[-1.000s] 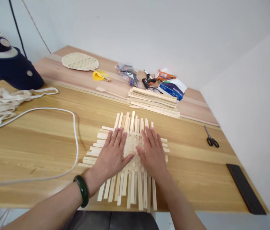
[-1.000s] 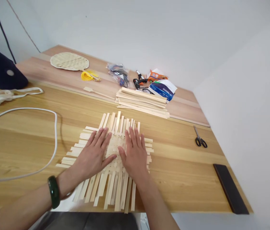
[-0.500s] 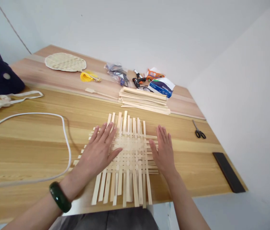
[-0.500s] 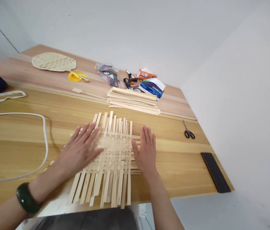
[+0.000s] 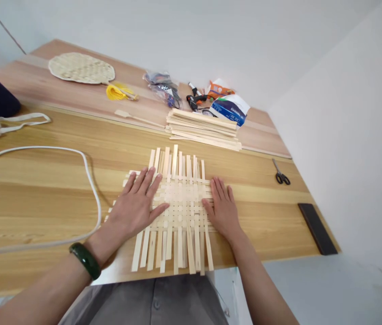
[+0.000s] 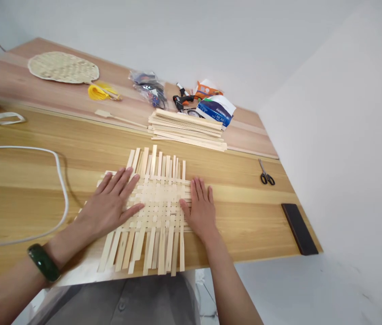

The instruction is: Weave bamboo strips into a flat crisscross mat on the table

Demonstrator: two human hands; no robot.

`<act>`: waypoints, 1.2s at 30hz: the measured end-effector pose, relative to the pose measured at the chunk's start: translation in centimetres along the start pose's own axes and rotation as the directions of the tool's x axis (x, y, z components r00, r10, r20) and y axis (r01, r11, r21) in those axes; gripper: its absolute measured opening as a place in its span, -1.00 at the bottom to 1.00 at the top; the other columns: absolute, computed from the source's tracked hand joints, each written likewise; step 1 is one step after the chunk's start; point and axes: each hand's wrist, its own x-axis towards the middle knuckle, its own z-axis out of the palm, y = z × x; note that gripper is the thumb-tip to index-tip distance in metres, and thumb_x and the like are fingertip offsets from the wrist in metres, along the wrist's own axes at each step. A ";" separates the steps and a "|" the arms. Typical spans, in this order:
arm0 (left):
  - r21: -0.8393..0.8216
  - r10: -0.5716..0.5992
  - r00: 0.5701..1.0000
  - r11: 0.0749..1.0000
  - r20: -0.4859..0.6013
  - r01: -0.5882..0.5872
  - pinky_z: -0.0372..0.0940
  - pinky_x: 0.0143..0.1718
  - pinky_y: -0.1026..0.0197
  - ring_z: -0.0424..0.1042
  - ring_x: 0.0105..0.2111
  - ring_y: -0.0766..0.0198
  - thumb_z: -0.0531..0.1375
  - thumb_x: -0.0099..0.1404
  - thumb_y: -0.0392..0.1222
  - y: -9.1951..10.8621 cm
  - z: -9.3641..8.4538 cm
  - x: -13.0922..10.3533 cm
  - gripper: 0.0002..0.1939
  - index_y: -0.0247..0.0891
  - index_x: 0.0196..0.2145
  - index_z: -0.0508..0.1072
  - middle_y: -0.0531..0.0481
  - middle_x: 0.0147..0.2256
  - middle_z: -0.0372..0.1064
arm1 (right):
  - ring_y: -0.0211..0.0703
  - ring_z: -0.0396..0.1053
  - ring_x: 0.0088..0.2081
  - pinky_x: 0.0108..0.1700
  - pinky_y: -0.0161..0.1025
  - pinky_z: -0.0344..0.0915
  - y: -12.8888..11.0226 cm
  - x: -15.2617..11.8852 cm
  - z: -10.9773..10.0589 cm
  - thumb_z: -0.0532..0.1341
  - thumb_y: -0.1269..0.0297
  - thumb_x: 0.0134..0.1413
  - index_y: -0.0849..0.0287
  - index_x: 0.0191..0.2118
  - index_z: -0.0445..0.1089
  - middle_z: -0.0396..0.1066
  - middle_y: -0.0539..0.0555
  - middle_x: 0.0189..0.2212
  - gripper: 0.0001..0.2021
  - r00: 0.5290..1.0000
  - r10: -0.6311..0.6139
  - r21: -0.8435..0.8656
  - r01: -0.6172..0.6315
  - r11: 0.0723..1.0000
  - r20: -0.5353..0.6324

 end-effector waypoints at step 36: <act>-0.092 0.077 0.991 0.992 -0.109 -0.087 -0.06 0.36 -0.22 -0.19 0.40 -0.07 -0.06 0.43 0.21 1.2 -3.1 -5.2 -0.25 -0.25 0.39 -0.10 -0.24 0.40 -0.16 | 0.06 -0.18 0.43 0.38 0.24 -0.13 1.5 -4.4 -3.6 0.04 0.00 0.31 0.03 0.43 -0.22 -0.03 0.14 0.40 -0.31 0.979 -0.154 0.054 0.163 0.985 -0.135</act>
